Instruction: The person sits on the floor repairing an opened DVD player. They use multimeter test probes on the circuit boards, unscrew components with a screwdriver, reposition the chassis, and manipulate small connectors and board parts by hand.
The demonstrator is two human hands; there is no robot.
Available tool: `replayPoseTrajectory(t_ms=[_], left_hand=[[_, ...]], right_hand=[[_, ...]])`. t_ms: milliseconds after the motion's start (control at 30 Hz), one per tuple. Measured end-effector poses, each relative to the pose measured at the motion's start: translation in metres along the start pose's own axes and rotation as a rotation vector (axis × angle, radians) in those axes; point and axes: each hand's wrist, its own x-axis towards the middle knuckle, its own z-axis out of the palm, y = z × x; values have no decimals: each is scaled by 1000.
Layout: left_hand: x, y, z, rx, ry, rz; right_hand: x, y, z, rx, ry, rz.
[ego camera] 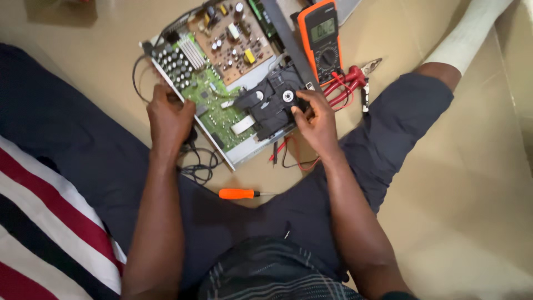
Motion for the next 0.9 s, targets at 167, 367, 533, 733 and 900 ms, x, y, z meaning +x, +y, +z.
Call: replayPoseTrajectory(t_ms=[167, 367, 533, 733, 900], left_hand=[[-21, -5, 5, 113, 45, -7], [-42, -16, 10, 113, 53, -25], [-55, -28, 17, 176, 81, -56], [-68, -32, 23, 157, 105, -66], [-73, -20, 18, 185, 81, -143]], right_hand=[[-4, 6, -8, -68, -9, -77], [-5, 14, -11, -5, -72, -26], [-9, 14, -18, -45, -119, -168], [-17, 8, -26, -39, -178, -67], [-18, 16, -31, 18, -183, -85]])
